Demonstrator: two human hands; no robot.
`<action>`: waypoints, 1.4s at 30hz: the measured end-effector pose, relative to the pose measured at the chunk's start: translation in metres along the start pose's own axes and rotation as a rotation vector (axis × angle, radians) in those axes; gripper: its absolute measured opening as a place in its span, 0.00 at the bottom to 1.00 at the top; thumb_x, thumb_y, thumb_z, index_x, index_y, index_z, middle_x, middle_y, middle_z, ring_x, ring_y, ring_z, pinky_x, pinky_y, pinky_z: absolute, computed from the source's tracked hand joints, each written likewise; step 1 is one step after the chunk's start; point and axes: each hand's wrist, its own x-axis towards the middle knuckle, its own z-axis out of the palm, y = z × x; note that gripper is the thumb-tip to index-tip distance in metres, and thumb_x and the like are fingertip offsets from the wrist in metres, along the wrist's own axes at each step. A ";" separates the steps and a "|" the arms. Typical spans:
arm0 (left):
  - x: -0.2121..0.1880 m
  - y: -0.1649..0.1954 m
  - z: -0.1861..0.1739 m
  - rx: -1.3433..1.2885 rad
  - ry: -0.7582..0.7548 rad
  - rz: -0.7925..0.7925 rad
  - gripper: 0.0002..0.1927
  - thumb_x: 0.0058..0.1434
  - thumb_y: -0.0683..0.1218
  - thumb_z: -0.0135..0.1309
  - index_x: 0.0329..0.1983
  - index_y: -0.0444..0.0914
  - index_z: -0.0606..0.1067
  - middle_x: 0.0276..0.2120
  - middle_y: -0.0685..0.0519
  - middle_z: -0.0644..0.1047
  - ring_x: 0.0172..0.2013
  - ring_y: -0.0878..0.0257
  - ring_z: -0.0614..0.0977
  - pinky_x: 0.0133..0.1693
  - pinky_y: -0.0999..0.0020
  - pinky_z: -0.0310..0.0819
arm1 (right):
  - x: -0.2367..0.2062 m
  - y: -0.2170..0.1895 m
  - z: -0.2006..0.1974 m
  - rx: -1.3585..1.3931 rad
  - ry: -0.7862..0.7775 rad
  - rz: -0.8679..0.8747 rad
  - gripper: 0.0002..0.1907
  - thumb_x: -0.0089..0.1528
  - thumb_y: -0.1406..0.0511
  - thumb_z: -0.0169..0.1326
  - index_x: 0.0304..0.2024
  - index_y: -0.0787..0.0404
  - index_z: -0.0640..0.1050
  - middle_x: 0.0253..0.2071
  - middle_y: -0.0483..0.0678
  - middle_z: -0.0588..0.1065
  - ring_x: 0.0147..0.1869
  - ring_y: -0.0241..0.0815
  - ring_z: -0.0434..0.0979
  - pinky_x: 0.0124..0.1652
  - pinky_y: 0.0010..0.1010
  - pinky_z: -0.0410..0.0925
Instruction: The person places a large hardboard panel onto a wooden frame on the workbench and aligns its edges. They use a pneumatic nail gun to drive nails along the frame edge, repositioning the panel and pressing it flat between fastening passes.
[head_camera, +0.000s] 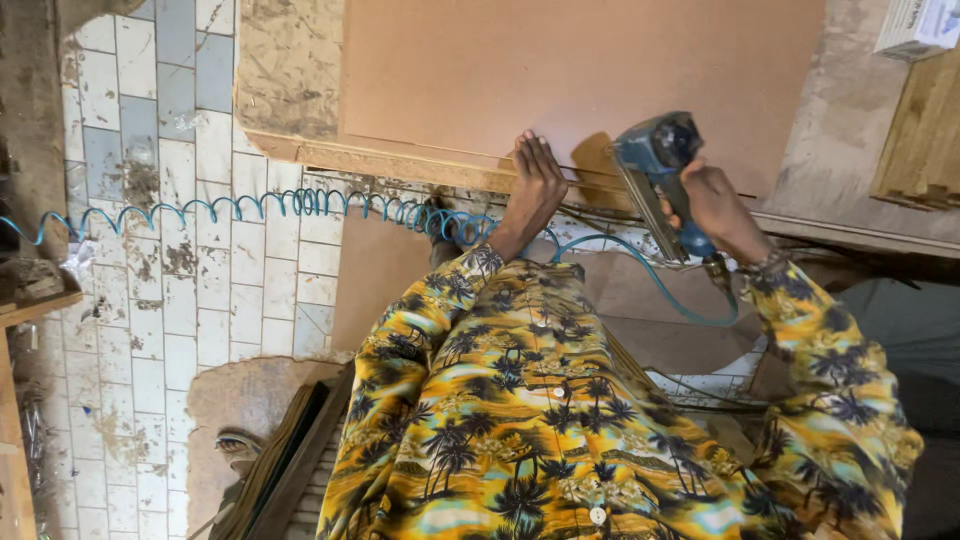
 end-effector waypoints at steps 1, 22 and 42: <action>0.000 -0.001 0.002 -0.014 0.010 0.006 0.26 0.61 0.44 0.48 0.57 0.19 0.74 0.53 0.21 0.74 0.55 0.30 0.78 0.57 0.41 0.72 | 0.005 -0.006 0.005 -0.092 -0.006 -0.011 0.33 0.79 0.50 0.31 0.37 0.71 0.73 0.27 0.47 0.72 0.25 0.35 0.70 0.27 0.28 0.65; -0.013 0.004 0.043 -0.146 0.107 0.138 0.24 0.66 0.42 0.46 0.60 0.20 0.70 0.55 0.22 0.75 0.56 0.32 0.78 0.59 0.41 0.71 | 0.033 -0.026 0.025 0.041 -0.095 0.256 0.22 0.76 0.57 0.39 0.45 0.69 0.76 0.25 0.48 0.71 0.25 0.37 0.69 0.24 0.30 0.64; -0.030 -0.050 0.076 -0.432 0.128 -0.089 0.39 0.82 0.61 0.34 0.78 0.24 0.53 0.75 0.28 0.52 0.75 0.35 0.51 0.71 0.32 0.46 | 0.027 -0.098 0.055 -0.279 -0.302 -0.047 0.23 0.77 0.57 0.37 0.50 0.68 0.76 0.24 0.45 0.71 0.25 0.33 0.69 0.27 0.26 0.66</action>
